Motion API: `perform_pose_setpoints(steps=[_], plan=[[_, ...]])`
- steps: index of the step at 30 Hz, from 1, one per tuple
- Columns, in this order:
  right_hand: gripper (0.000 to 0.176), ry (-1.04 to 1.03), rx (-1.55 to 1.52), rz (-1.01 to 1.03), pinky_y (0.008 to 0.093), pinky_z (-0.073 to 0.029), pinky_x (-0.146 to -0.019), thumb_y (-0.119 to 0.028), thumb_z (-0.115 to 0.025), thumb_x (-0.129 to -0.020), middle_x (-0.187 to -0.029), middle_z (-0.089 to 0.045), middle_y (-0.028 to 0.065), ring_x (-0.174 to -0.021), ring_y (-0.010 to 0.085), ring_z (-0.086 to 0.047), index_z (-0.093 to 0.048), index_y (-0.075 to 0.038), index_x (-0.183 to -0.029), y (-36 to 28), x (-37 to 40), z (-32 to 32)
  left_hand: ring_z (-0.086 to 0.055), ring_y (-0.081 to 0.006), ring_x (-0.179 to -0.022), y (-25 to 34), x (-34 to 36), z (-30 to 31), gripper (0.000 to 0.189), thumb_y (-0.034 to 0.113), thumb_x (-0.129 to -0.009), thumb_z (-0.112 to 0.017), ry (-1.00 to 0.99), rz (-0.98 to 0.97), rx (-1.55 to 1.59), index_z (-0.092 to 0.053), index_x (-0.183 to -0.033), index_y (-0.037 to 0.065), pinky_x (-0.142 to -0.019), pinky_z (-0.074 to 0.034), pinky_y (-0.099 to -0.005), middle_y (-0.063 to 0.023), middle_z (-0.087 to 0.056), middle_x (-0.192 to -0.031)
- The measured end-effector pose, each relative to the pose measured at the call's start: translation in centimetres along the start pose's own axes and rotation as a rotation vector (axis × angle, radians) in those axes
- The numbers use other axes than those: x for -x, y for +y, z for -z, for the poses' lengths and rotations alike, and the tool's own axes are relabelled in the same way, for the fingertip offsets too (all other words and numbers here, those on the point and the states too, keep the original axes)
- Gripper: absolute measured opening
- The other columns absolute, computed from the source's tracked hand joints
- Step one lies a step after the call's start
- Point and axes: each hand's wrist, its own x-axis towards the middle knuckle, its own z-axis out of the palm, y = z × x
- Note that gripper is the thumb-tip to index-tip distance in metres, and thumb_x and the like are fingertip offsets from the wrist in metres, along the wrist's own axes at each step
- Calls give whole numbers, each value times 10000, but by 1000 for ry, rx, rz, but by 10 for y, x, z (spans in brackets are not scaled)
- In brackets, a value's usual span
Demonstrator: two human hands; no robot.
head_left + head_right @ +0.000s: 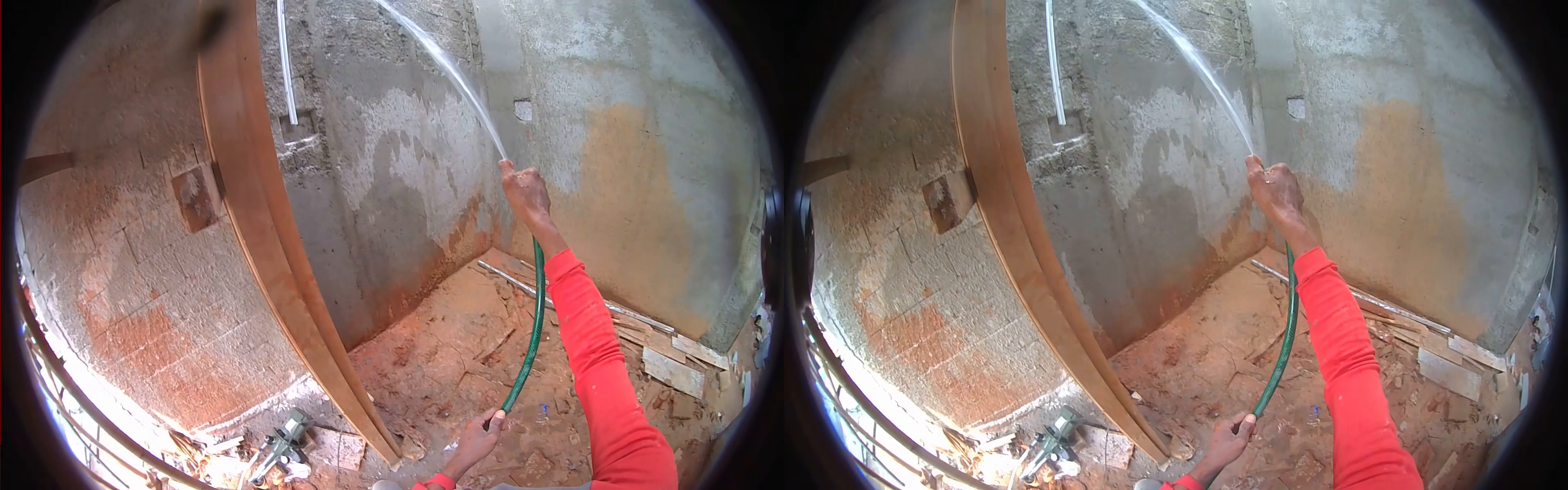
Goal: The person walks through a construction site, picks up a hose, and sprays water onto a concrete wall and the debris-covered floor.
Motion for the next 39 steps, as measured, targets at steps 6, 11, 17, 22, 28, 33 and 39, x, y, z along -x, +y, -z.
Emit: perform_pose_setpoints(steps=[6,11,17,22,28,33,39], plan=[[742,47,-123,10,502,-518,-726,-641,-523,-976,-693,-664,209,-699,364,-669,-717,34,-735,-35,-3,13,-565,-73,-694,5,3,10,403,363,-1131,-559,82,3,6,-681,-935,33,-654,-465,-276,30,-632,-753],[736,-100,-153,57,509,-528,-800,-631,-507,-967,-817,-708,249,-818,399,-698,-738,49,-807,-52,3,9,-562,-67,-689,15,12,21,373,344,-1129,-566,104,-6,-26,-685,-946,42,-647,-467,-283,22,-626,-738],[707,-351,-126,83,519,-554,-957,-577,-486,-955,-1055,-757,310,-1050,466,-733,-775,67,-984,-74,43,-16,-579,-72,-693,-7,15,12,395,368,-1126,-572,132,40,12,-704,-957,36,-647,-479,-295,16,-633,-719],[695,-365,-284,61,517,-548,-986,-564,-487,-963,-1080,-755,307,-1080,457,-729,-777,64,-1027,-64,38,-19,-577,-76,-789,12,24,22,414,364,-1153,-525,197,122,31,-670,-970,22,-748,-482,-266,26,-622,-829],[690,-413,-337,87,528,-550,-980,-559,-482,-970,-1075,-755,306,-1080,455,-732,-779,61,-1025,-51,35,-34,-590,-90,-806,8,20,29,455,408,-1151,-515,203,147,-79,-685,-1000,13,-775,-499,-282,11,-639,-837],[679,-419,-402,69,524,-563,-963,-564,-480,-977,-1051,-761,292,-1059,438,-743,-787,40,-1024,-42,29,-38,-597,-86,-801,0,15,32,428,384,-1152,-520,227,180,-138,-689,-1027,12,-765,-502,-286,6,-662,-844],[668,-491,-304,83,516,-555,-984,-556,-469,-988,-1063,-768,267,-1076,426,-738,-779,27,-1088,-39,27,-48,-572,-78,-757,13,7,30,400,387,-1144,-540,230,161,-111,-673,-1032,26,-706,-489,-287,19,-625,-799]])
